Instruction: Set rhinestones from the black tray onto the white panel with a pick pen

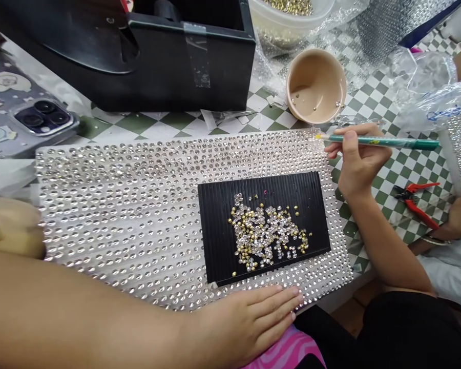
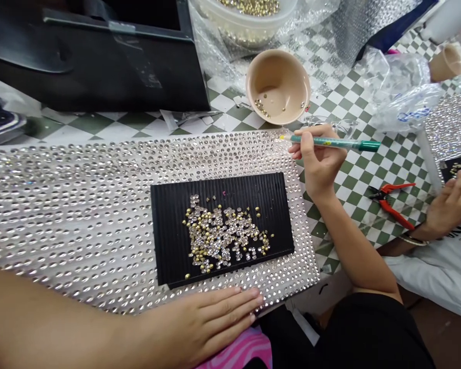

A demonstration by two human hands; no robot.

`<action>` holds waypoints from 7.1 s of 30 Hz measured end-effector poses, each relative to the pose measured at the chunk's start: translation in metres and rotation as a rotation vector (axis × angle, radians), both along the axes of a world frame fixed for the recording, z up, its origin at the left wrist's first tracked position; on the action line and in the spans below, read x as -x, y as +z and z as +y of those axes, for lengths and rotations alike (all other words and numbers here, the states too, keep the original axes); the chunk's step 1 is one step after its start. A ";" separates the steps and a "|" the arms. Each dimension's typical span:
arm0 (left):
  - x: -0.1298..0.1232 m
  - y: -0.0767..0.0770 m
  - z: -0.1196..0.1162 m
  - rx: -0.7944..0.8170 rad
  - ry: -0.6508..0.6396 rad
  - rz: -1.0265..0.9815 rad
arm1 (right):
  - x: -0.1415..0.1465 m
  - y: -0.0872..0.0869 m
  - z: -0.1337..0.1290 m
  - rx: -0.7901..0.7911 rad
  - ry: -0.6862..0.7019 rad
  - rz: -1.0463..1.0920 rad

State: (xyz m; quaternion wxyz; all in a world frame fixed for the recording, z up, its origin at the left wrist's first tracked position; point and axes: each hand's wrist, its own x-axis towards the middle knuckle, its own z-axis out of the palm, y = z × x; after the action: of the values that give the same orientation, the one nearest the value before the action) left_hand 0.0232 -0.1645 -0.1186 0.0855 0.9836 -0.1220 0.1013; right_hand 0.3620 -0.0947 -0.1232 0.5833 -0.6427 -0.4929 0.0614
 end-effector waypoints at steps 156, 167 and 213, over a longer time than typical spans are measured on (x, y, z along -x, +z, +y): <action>0.010 -0.006 -0.012 -0.052 0.007 0.025 | 0.061 0.042 -0.046 0.232 0.732 -0.268; 0.008 -0.005 -0.012 -0.070 0.025 0.043 | 0.042 0.028 -0.037 -0.024 0.271 -0.126; 0.009 -0.008 -0.012 -0.062 -0.002 -0.014 | 0.056 0.033 -0.052 0.094 0.595 -0.231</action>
State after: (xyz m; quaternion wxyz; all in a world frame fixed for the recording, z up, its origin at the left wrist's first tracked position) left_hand 0.0142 -0.1768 -0.1264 0.0540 0.9850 -0.1264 0.1041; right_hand 0.3060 -0.1468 -0.0905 0.4498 -0.4992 -0.7187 0.1787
